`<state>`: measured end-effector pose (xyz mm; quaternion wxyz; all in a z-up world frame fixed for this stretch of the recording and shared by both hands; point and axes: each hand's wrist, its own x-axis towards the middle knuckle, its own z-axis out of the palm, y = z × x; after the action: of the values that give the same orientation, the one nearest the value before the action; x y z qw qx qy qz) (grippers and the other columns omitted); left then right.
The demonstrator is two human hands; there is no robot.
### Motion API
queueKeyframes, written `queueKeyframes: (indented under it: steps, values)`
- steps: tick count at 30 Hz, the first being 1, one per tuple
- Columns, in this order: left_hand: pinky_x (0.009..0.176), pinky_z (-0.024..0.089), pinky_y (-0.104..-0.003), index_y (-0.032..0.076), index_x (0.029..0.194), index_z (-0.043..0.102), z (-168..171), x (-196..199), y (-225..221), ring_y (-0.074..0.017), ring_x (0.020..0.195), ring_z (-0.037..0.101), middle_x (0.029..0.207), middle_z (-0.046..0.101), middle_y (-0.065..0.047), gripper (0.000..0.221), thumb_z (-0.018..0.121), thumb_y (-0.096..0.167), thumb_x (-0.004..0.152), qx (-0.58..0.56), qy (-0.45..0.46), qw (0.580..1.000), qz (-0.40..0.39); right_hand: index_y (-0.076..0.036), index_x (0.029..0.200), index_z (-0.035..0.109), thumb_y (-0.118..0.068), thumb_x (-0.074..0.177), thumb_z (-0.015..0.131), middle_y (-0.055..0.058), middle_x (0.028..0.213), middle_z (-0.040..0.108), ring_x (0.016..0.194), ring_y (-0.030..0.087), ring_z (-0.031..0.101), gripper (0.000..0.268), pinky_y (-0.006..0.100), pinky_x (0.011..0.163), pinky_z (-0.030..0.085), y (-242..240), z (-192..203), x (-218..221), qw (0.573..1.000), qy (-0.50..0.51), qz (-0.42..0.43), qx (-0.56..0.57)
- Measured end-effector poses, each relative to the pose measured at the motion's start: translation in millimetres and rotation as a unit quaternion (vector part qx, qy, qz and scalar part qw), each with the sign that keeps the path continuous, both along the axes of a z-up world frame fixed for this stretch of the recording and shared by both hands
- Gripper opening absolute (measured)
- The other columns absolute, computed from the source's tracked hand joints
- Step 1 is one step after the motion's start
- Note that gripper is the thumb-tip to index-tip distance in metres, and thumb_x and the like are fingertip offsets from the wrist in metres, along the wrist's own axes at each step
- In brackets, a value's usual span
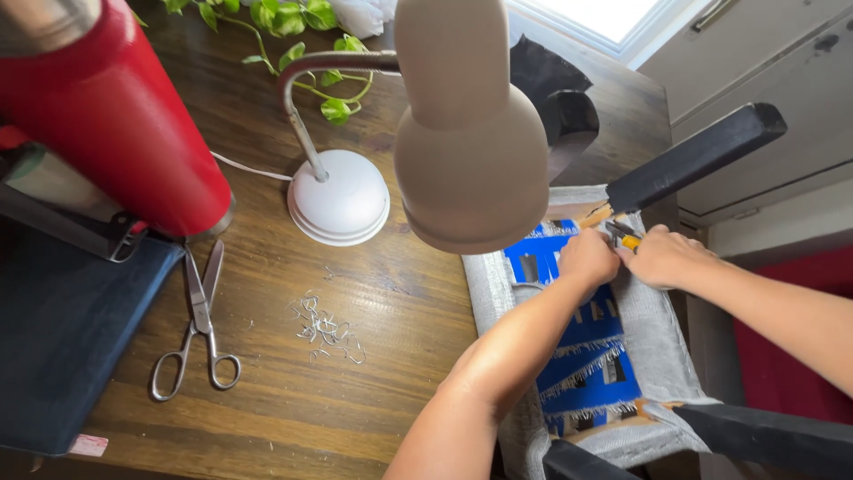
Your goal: Remove staples and trim webbing from the underside of a stool frame using pliers and a pry tool
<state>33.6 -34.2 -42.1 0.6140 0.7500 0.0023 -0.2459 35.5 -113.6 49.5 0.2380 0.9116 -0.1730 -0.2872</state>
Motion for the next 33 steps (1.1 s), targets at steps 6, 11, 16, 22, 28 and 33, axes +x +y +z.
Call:
queueKeyframes:
  steps: [6, 11, 16, 22, 28, 33]
  values:
    - [0.087, 0.055, -0.051, 0.008, 0.103, 0.075, 1.4, -2.1, 5.8, -0.0456, 0.106, 0.068, 0.114, 0.074, -0.02, 0.024, 0.061, 0.012, 0.085, 0.084, -0.043, 0.995, -0.039, -0.005, 0.12, 0.057, -0.04, 0.098, 0.046, 0.022, 0.123, 0.065, 0.109, 0.042, 0.067, 0.043, 0.054, 0.087, 0.048, -46.2, -45.3, -28.1, 0.973, -0.136, 0.17, -0.079]
    - [0.089, 0.056, -0.05, 0.012, 0.109, 0.074, -5.1, -1.1, 5.1, -0.0453, 0.111, 0.067, 0.118, 0.073, -0.02, 0.029, 0.059, 0.011, 0.084, 0.093, -0.044, 0.993, -0.061, -0.009, 0.116, 0.057, -0.056, 0.098, 0.047, 0.017, 0.113, 0.068, 0.101, 0.038, 0.069, 0.052, 0.05, 0.075, 0.047, -58.0, -52.4, -29.3, 0.942, -0.167, 0.261, -0.132]
    - [0.09, 0.056, -0.051, 0.01, 0.114, 0.072, -3.7, 2.0, 14.3, -0.0461, 0.113, 0.066, 0.122, 0.07, -0.021, 0.035, 0.056, 0.006, 0.083, 0.101, -0.021, 0.993, -0.065, -0.004, 0.123, 0.065, -0.025, 0.093, 0.043, 0.021, 0.127, 0.07, 0.113, 0.038, 0.07, 0.043, 0.05, 0.087, 0.054, 7.1, 13.9, 4.7, 0.998, 0.014, 0.054, -0.017]
    - [0.095, 0.056, -0.044, 0.005, 0.13, 0.064, -4.6, 31.1, 29.6, -0.036, 0.121, 0.066, 0.133, 0.067, -0.016, 0.044, 0.069, 0.017, 0.087, 0.149, 0.044, 0.978, -0.14, -0.003, 0.088, 0.061, -0.028, 0.098, 0.068, 0.009, 0.078, 0.055, 0.065, 0.023, 0.055, 0.027, 0.045, 0.064, 0.056, -2.4, 53.3, 21.7, 0.972, 0.164, -0.125, 0.116]
    - [0.083, 0.056, -0.047, 0.006, 0.112, 0.075, -10.8, 34.2, 42.9, -0.0413, 0.102, 0.07, 0.115, 0.074, -0.021, 0.039, 0.049, 0.006, 0.083, 0.143, -0.033, 0.98, -0.132, 0.018, 0.088, 0.062, -0.005, 0.103, 0.06, 0.031, 0.074, 0.061, 0.06, 0.037, 0.058, 0.027, 0.05, 0.055, 0.053, -30.6, 36.1, 3.2, 0.865, 0.069, -0.356, 0.346]
    - [0.094, 0.053, -0.048, 0.017, 0.129, 0.069, -4.7, 28.9, 56.3, -0.042, 0.117, 0.064, 0.126, 0.071, -0.015, 0.049, 0.047, 0.005, 0.087, 0.159, -0.035, 0.982, -0.091, 0.024, 0.113, 0.068, -0.007, 0.106, 0.056, 0.039, 0.1, 0.076, 0.075, 0.04, 0.072, 0.034, 0.043, 0.067, 0.062, 14.7, 56.8, -3.4, 0.87, 0.066, -0.321, 0.368]
